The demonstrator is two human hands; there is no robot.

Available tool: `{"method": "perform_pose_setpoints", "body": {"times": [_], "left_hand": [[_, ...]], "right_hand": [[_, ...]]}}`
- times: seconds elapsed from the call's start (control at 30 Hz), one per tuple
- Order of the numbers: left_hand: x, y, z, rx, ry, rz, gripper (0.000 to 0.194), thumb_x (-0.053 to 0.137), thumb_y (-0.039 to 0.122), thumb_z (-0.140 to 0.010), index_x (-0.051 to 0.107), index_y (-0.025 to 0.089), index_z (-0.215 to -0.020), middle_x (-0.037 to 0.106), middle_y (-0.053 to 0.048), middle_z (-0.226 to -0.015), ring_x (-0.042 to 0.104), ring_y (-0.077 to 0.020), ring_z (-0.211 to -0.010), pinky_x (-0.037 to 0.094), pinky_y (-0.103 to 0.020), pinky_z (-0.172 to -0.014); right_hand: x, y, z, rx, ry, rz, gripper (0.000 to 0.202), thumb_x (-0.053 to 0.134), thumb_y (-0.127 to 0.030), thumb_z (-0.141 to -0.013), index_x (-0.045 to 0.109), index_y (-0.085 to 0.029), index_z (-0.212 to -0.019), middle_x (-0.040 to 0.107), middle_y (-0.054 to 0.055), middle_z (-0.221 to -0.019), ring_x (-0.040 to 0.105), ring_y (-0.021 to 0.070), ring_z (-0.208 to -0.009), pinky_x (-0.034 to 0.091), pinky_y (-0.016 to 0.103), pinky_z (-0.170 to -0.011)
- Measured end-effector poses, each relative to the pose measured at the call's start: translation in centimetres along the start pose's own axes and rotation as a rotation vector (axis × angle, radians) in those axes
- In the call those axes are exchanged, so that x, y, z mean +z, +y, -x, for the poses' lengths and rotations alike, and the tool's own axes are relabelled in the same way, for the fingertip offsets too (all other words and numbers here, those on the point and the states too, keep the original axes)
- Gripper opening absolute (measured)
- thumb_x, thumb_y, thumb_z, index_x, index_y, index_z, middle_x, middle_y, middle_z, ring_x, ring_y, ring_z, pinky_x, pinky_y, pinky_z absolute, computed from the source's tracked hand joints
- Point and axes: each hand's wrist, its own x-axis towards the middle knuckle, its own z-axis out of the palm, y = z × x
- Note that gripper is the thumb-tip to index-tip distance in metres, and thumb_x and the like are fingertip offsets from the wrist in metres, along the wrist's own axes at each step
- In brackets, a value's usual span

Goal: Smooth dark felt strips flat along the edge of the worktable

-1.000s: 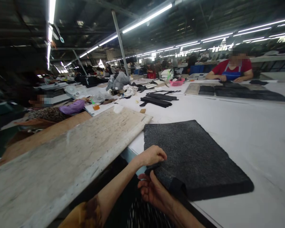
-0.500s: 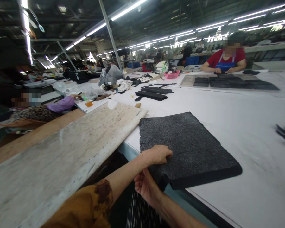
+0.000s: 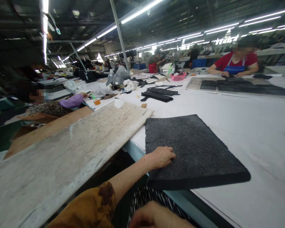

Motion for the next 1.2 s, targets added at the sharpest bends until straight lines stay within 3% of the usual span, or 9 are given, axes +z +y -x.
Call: {"method": "perform_pose_setpoints", "body": {"times": [0.1,0.23,0.37,0.53,0.6,0.77,0.9,1.07,1.2], "left_hand": [[0.1,0.2,0.7,-0.037,0.050,0.027,0.018,0.050,0.021,-0.085,0.062,0.024,-0.098,0.057,-0.004,-0.098,0.058,-0.0192,-0.089,0.045,-0.026,-0.066],[0.2,0.2,0.9,-0.103,0.083,0.149,0.020,0.052,0.022,-0.084,0.065,0.025,-0.100,0.056,-0.003,-0.100,0.057,-0.0195,-0.093,0.045,-0.027,-0.072],[-0.1,-0.6,0.7,-0.202,0.183,0.485,0.018,0.063,0.022,-0.078,0.067,0.021,-0.096,0.057,-0.002,-0.099,0.057,-0.0173,-0.092,0.045,-0.025,-0.078],[-0.4,-1.4,3.1,-0.558,0.686,0.978,0.010,0.058,0.015,-0.074,0.065,0.016,-0.082,0.059,0.000,-0.083,0.056,-0.0130,-0.076,0.044,-0.023,-0.072],[0.5,-0.7,5.1,-0.707,0.778,1.047,0.008,0.053,0.013,-0.072,0.061,0.015,-0.073,0.057,0.002,-0.069,0.053,-0.0125,-0.068,0.042,-0.023,-0.067],[4.9,2.9,9.3,-1.007,0.783,1.086,0.002,0.055,0.017,-0.067,0.056,0.016,-0.069,0.051,0.004,-0.062,0.047,-0.0112,-0.059,0.038,-0.023,-0.058],[7.0,4.6,9.0,-0.995,0.719,1.393,0.014,0.054,0.020,-0.069,0.061,0.014,-0.080,0.056,0.001,-0.070,0.052,-0.0125,-0.066,0.039,-0.022,-0.057],[6.7,5.6,7.4,-1.048,0.735,1.395,0.011,0.048,0.008,-0.065,0.057,0.014,-0.063,0.048,0.004,-0.054,0.047,-0.0108,-0.054,0.035,-0.022,-0.054],[5.0,8.1,7.7,-1.031,0.736,0.946,0.016,0.047,0.009,-0.069,0.060,0.017,-0.066,0.056,0.001,-0.060,0.052,-0.0137,-0.060,0.037,-0.024,-0.059]], "right_hand": [[-6.6,-0.1,4.1,-0.092,0.336,0.537,0.019,0.050,-0.033,-0.081,0.067,-0.025,-0.086,0.064,0.000,-0.082,0.057,0.0162,-0.078,0.040,0.026,-0.072],[-17.1,4.1,7.9,-0.016,0.920,1.258,0.032,0.036,-0.030,-0.088,0.066,-0.020,-0.091,0.062,0.009,-0.093,0.056,0.0248,-0.086,0.042,0.037,-0.077],[-23.4,8.6,10.0,0.045,0.984,1.558,0.037,0.030,-0.016,-0.087,0.064,-0.019,-0.100,0.061,0.009,-0.098,0.057,0.0225,-0.083,0.044,0.033,-0.068],[-24.6,9.5,10.6,0.047,0.971,1.589,0.038,0.033,-0.009,-0.082,0.064,-0.021,-0.100,0.060,0.009,-0.099,0.056,0.0221,-0.086,0.045,0.033,-0.071],[-24.9,9.6,10.8,0.014,0.966,1.567,0.038,0.034,-0.010,-0.082,0.064,-0.021,-0.102,0.061,0.009,-0.099,0.056,0.0219,-0.086,0.046,0.034,-0.072],[-26.1,11.0,11.1,-0.100,0.965,1.537,0.038,0.031,-0.021,-0.088,0.064,-0.018,-0.106,0.061,0.010,-0.100,0.056,0.0230,-0.088,0.045,0.036,-0.075],[-25.7,10.8,10.9,-0.113,0.973,1.584,0.039,0.029,-0.019,-0.088,0.065,-0.017,-0.102,0.061,0.010,-0.097,0.057,0.0235,-0.084,0.045,0.036,-0.070],[-24.6,9.7,10.8,-0.051,0.976,1.669,0.037,0.031,-0.013,-0.086,0.065,-0.020,-0.098,0.062,0.008,-0.094,0.057,0.0220,-0.080,0.043,0.035,-0.066],[-24.3,9.5,11.0,-0.040,0.972,1.693,0.036,0.033,-0.010,-0.085,0.064,-0.020,-0.100,0.062,0.008,-0.097,0.058,0.0215,-0.081,0.043,0.035,-0.070]]}}
